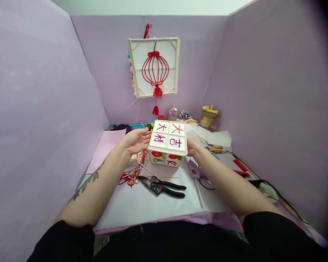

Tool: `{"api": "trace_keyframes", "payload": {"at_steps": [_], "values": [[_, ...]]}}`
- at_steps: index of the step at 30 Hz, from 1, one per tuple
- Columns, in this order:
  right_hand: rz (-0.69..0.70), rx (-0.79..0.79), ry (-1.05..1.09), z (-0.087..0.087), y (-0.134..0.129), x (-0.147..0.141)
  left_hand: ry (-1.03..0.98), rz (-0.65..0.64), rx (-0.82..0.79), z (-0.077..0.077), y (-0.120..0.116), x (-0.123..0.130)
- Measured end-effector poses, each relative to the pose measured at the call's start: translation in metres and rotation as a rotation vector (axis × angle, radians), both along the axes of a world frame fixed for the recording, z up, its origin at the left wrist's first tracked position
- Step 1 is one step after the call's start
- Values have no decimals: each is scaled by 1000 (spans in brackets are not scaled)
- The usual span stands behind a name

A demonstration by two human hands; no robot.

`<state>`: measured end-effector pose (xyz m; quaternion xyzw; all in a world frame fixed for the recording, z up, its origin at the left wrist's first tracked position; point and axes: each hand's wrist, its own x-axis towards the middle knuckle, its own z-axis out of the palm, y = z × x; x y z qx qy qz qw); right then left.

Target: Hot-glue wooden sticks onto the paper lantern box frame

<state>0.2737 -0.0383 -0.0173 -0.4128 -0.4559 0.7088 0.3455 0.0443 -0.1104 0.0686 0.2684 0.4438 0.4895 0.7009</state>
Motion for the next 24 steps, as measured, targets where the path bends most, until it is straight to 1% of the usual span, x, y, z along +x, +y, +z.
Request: {"api": "trace_keyframes", "payload": {"at_steps": [3, 5, 8, 11, 13, 14, 16, 19, 21, 22, 24], "values": [[109, -102, 55, 9, -7, 2, -16, -16, -7, 1, -4, 7], [105, -142, 64, 10, -5, 4, -25, -23, -10, 2, -8, 11], [18, -168, 43, 7, 4, 10, -26, -5, -14, 3, -13, 14], [-135, -133, 2, 1, 9, 25, -8, 27, 0, 2, -13, 14], [-245, -72, -33, -2, 3, 41, 13, 42, 22, -1, -12, 13], [-291, -34, -52, -3, -4, 49, 27, 52, 38, -4, -12, 13], [-358, 55, -98, -5, -25, 65, 68, 87, 88, -11, -12, 14], [-404, 202, -207, -10, -65, 87, 159, 167, 196, -26, -15, 16], [-367, 298, -316, -17, -88, 101, 225, 212, 249, -37, -17, 16], [-304, 382, -420, -22, -97, 107, 255, 229, 264, -42, -17, 15], [-115, 595, -718, -35, -108, 118, 301, 241, 275, -50, -14, 14]]}}
